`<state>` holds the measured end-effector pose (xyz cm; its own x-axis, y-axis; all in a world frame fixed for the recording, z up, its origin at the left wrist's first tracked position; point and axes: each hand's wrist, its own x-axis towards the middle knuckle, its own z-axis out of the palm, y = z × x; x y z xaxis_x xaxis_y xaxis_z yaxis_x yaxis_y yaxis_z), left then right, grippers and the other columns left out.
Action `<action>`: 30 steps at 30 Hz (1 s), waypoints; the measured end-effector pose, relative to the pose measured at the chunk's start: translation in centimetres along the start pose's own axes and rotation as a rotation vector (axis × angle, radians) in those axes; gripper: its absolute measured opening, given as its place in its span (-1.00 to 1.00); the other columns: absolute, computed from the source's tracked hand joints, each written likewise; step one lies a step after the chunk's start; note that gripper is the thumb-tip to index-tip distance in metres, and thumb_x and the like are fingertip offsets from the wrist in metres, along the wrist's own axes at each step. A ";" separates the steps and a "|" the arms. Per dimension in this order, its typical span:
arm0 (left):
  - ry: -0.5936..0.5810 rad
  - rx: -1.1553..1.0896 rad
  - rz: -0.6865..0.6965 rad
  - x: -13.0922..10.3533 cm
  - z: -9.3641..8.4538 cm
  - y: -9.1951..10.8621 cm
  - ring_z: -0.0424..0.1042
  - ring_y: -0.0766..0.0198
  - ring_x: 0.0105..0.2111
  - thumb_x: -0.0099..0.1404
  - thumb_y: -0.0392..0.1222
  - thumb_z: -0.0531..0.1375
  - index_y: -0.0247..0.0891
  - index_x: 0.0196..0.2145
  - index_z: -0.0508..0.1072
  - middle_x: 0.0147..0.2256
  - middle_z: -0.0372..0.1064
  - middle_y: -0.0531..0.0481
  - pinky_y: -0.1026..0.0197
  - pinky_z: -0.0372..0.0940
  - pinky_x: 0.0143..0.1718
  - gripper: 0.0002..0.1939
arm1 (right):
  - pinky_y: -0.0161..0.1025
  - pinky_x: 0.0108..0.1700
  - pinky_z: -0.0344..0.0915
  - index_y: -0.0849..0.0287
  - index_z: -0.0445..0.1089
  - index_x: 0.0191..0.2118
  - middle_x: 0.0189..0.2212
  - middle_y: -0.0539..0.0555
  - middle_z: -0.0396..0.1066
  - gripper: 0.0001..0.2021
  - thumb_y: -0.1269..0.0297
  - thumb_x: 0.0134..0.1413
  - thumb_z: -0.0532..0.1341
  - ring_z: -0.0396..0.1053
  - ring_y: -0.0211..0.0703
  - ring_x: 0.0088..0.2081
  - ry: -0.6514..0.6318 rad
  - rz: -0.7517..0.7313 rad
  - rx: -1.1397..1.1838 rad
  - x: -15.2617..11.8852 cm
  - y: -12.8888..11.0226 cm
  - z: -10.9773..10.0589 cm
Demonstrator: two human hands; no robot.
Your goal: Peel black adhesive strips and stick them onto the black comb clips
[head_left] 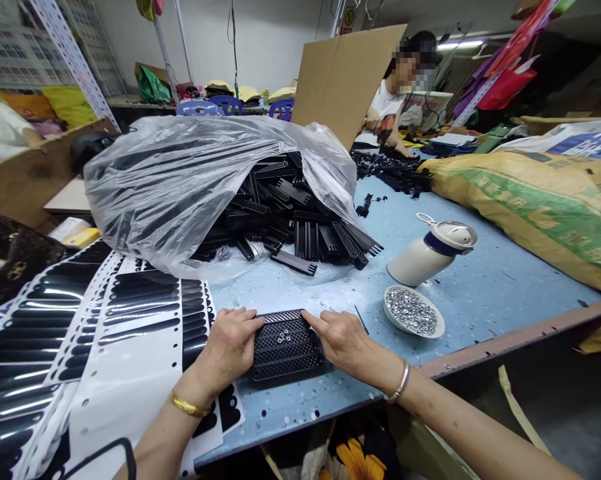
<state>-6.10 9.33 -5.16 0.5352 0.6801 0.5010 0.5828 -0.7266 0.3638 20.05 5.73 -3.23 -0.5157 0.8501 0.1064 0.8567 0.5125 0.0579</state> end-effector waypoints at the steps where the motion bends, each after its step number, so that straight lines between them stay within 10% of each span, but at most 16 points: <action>1: -0.001 -0.002 0.001 0.0 0.0 0.0 0.57 -0.04 -0.21 0.22 -0.47 0.03 -0.25 -0.19 0.57 -0.19 0.58 -0.20 -0.10 0.41 -0.26 -0.63 | -0.23 -0.39 0.12 0.29 0.32 0.14 -0.43 0.10 0.42 -0.49 0.65 0.06 0.03 0.30 -0.15 -0.45 -0.005 -0.013 0.005 0.0 -0.1 0.0; 30: -0.093 -0.133 -0.209 -1.5 -1.7 -1.5 0.53 0.05 -0.02 0.21 -0.54 0.05 -0.13 -0.06 0.57 -0.15 0.60 -0.08 0.00 0.48 -0.05 -0.50 | -0.22 -0.40 0.33 0.48 0.37 0.11 -0.46 0.19 0.51 -0.48 0.64 0.01 -0.01 0.44 -0.09 -0.46 0.054 -0.094 0.105 0.4 0.8 1.5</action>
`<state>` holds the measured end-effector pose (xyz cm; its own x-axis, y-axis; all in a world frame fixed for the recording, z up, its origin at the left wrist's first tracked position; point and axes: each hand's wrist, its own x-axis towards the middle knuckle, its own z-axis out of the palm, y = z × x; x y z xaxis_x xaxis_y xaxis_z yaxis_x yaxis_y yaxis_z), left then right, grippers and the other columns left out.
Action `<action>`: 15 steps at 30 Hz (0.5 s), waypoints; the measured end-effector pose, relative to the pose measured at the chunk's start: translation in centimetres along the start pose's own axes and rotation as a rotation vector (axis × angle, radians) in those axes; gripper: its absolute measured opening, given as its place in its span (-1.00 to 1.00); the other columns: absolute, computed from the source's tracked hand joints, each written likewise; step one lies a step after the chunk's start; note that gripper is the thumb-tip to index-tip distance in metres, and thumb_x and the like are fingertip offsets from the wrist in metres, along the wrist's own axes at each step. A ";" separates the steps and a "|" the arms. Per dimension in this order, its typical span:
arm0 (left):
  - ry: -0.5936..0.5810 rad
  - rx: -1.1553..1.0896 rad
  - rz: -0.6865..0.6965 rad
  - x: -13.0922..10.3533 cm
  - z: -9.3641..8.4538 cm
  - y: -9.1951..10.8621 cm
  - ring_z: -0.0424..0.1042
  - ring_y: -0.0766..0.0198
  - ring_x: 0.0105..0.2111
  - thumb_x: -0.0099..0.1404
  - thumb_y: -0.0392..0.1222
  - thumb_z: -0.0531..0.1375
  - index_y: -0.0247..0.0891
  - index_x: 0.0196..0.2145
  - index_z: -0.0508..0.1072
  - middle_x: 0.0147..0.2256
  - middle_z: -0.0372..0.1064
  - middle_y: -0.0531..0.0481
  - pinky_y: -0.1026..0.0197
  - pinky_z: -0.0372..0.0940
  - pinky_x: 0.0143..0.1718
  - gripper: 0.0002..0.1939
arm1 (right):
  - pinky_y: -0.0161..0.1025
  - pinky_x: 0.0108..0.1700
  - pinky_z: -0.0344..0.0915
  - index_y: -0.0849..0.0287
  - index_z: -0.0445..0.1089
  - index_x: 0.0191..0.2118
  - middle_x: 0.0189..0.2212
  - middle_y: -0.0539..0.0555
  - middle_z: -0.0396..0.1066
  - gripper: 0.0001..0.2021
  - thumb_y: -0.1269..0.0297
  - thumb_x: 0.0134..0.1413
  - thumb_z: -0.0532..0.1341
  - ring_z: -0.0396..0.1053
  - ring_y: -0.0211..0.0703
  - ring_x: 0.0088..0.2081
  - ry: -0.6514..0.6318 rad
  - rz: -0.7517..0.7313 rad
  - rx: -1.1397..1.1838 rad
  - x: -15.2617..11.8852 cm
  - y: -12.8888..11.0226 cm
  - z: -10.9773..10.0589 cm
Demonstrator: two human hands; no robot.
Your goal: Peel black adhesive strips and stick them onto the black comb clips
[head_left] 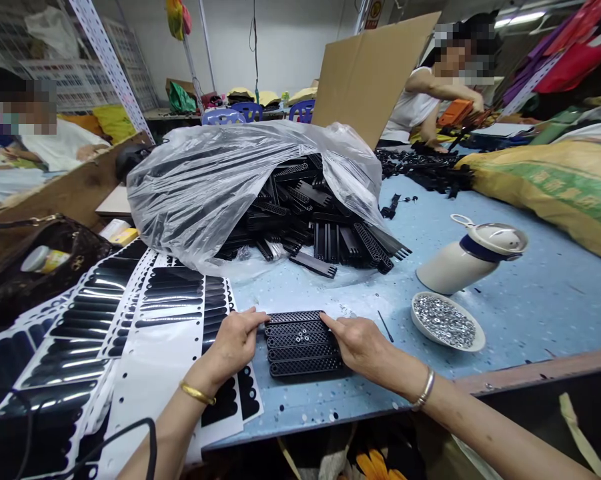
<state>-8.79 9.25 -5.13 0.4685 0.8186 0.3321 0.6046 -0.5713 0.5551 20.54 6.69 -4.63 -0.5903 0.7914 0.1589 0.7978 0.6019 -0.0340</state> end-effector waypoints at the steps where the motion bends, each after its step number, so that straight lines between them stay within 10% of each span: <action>1: -0.009 0.014 0.009 0.1 0.0 0.1 0.52 0.03 -0.02 0.21 -0.54 0.04 -0.13 -0.06 0.56 -0.15 0.60 -0.08 -0.01 0.48 -0.07 -0.50 | -0.22 -0.40 0.34 0.48 0.37 0.11 -0.46 0.19 0.51 -0.48 0.64 0.01 -0.02 0.44 -0.09 -0.46 -0.002 0.000 0.000 0.0 0.0 0.0; 15: 0.018 0.275 0.206 -1.3 0.0 2.6 0.31 -0.28 0.16 0.12 -0.55 0.02 -0.26 0.05 0.45 0.07 0.44 -0.30 -0.31 0.34 -0.01 -0.44 | -0.22 -0.31 0.37 0.32 0.37 0.09 -0.39 0.15 0.50 -0.60 0.57 0.24 -0.05 0.45 -0.11 -0.39 0.131 0.026 0.232 0.1 -1.4 -2.1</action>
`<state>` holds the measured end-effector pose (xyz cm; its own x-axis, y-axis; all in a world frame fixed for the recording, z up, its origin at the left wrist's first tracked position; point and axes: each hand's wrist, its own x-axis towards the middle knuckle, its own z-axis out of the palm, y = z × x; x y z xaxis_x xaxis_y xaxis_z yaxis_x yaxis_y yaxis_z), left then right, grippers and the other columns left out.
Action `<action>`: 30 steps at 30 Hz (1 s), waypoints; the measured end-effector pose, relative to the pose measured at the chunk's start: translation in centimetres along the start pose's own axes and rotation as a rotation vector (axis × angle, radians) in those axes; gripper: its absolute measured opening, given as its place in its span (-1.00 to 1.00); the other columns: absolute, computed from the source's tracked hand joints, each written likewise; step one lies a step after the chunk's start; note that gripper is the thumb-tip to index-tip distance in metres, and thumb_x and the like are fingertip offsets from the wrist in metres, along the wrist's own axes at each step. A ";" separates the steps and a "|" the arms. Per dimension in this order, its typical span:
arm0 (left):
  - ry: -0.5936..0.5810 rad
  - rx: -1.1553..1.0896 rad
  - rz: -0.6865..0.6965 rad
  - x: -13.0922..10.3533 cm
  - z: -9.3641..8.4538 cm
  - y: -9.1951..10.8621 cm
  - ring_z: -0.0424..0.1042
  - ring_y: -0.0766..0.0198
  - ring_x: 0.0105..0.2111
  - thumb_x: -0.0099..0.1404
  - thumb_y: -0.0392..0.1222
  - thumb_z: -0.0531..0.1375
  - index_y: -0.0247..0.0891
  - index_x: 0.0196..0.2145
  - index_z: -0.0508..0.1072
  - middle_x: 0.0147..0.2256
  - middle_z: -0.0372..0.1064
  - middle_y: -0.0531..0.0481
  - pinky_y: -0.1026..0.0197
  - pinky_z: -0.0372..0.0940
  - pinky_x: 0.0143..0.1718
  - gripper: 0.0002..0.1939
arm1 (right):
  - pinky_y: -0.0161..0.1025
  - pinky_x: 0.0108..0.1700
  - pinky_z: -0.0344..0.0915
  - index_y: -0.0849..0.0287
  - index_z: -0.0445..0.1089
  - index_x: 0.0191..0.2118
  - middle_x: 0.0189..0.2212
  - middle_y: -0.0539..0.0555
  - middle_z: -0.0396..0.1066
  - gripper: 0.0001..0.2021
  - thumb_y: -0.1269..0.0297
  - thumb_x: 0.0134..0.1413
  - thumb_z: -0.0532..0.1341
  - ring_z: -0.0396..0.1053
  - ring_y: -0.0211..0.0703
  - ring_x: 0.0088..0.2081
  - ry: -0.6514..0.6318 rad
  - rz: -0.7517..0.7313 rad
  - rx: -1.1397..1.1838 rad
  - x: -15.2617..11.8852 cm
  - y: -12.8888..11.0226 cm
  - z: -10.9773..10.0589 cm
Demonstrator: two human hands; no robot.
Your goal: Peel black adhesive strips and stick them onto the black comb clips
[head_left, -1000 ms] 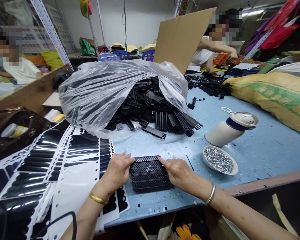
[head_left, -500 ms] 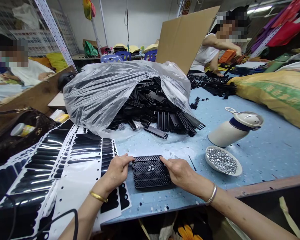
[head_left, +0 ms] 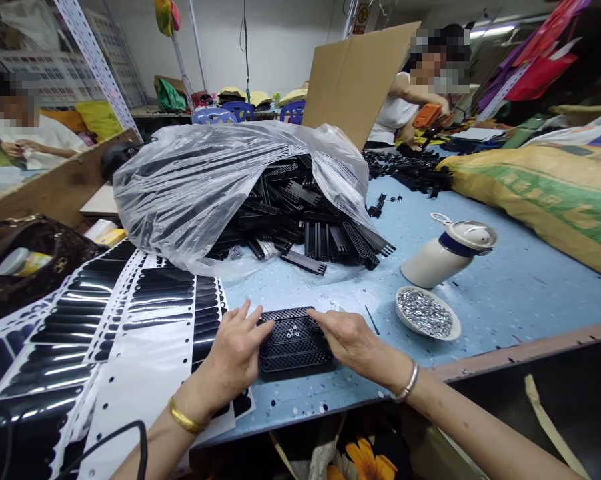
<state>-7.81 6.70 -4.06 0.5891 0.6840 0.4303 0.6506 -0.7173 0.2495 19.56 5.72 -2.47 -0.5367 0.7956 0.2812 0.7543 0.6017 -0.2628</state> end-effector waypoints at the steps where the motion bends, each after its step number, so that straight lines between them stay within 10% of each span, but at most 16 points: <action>1: -0.024 0.003 0.027 0.0 0.1 0.5 0.28 -0.30 0.18 0.10 -0.56 0.03 -0.25 0.07 0.44 0.09 0.41 -0.30 -0.33 0.31 0.00 -0.40 | -0.23 -0.34 0.35 0.34 0.37 0.09 -0.42 0.14 0.47 -0.59 0.58 0.22 -0.05 0.42 -0.12 -0.42 -0.008 -0.030 -0.024 -0.1 -0.5 -0.1; 14: -0.169 0.101 0.032 1.3 1.5 2.4 0.18 -0.32 0.23 0.07 -0.59 0.08 -0.26 0.16 0.38 0.14 0.34 -0.33 -0.35 0.20 0.09 -0.31 | -0.21 -0.33 0.12 0.21 0.25 0.24 -0.37 0.13 0.40 -0.39 0.62 0.03 0.08 0.36 -0.10 -0.39 -0.296 -0.033 -0.281 0.5 -3.1 -0.8; 30: -0.086 0.088 0.020 0.8 2.0 1.4 0.25 -0.29 0.19 0.07 -0.59 0.06 -0.37 0.08 0.43 0.11 0.39 -0.34 -0.34 0.22 0.08 -0.40 | -0.15 -0.35 -0.03 0.30 0.32 0.16 -0.43 0.12 0.38 -0.43 0.61 -0.05 0.09 0.28 -0.11 -0.46 -0.225 0.010 -0.457 -1.7 -1.6 -1.1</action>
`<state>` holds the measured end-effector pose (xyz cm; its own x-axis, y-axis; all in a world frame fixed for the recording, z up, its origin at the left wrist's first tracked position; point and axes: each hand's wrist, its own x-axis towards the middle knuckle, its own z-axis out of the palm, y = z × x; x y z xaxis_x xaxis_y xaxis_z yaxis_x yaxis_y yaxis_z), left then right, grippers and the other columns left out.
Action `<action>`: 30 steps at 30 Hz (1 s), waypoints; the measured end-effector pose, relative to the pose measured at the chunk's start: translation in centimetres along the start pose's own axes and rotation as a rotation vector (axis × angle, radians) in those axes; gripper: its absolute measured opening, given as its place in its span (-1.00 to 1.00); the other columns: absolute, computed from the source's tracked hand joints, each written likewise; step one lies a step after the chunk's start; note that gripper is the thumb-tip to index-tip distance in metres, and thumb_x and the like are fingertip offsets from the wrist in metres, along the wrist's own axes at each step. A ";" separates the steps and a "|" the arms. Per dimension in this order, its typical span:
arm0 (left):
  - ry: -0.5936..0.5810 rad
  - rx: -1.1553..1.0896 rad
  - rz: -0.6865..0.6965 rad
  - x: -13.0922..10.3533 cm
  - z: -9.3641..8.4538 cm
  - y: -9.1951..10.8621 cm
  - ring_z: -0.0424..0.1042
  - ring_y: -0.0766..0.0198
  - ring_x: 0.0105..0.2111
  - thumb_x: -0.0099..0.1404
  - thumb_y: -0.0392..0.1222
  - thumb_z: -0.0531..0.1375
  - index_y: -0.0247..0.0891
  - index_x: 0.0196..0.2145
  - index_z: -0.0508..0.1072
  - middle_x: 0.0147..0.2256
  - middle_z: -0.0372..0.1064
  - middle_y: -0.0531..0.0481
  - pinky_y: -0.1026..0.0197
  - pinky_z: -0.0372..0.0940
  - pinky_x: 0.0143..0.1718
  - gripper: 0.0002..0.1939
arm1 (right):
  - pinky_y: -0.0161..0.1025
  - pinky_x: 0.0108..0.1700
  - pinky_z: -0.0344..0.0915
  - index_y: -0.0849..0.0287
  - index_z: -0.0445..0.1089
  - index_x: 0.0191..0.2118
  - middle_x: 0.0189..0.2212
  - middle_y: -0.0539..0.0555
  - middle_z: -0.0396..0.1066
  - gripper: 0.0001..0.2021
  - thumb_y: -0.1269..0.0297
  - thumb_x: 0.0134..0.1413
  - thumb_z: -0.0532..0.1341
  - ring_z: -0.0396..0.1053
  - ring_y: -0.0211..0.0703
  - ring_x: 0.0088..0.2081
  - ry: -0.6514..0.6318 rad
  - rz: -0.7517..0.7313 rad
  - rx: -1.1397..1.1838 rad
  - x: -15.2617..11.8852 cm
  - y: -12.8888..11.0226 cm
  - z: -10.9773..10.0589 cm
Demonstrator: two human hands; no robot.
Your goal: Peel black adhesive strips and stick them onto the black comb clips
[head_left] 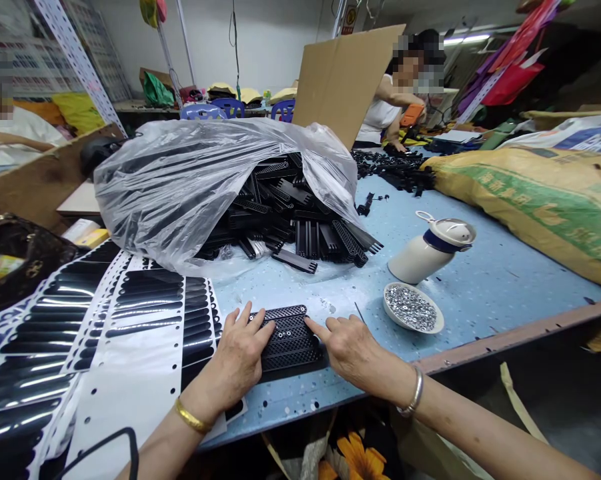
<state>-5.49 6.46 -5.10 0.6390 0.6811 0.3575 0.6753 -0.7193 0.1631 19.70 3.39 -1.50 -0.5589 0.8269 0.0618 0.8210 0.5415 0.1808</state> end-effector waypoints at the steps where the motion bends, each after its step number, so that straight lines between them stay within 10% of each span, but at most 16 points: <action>1: 0.006 -0.005 0.006 0.0 0.0 0.0 0.27 -0.28 0.18 0.07 -0.59 0.05 -0.38 0.06 0.43 0.10 0.39 -0.33 -0.33 0.23 0.07 -0.41 | -0.14 -0.35 -0.02 0.30 0.32 0.16 -0.44 0.12 0.38 -0.43 0.61 -0.05 0.09 0.28 -0.10 -0.46 0.002 -0.003 -0.002 0.0 0.0 0.1; 16: 0.015 -0.038 -0.003 -0.1 0.3 -0.5 0.33 -0.28 0.13 0.09 -0.54 0.06 -0.36 0.02 0.47 0.10 0.41 -0.30 -0.36 0.29 0.00 -0.46 | -0.15 -0.43 0.02 0.63 0.17 0.20 -0.50 0.15 0.37 -0.40 0.58 -0.04 0.09 0.30 -0.06 -0.52 -0.080 -0.177 -0.210 0.3 -0.7 -0.2; 30: -0.035 -0.064 -0.028 0.0 -0.1 -0.4 0.29 -0.27 0.16 0.12 -0.54 0.07 -0.35 0.05 0.47 0.13 0.38 -0.31 -0.37 0.25 0.04 -0.46 | -0.22 -0.41 0.14 0.38 0.27 0.22 -0.37 0.19 0.52 -0.41 0.63 -0.01 0.08 0.44 -0.06 -0.42 -0.282 -0.181 0.091 2.1 2.4 -1.8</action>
<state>-5.82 6.68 -5.06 0.6334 0.7045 0.3201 0.6690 -0.7065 0.2311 20.31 6.20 0.83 -0.6532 0.7185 -0.2390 0.7254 0.6843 0.0746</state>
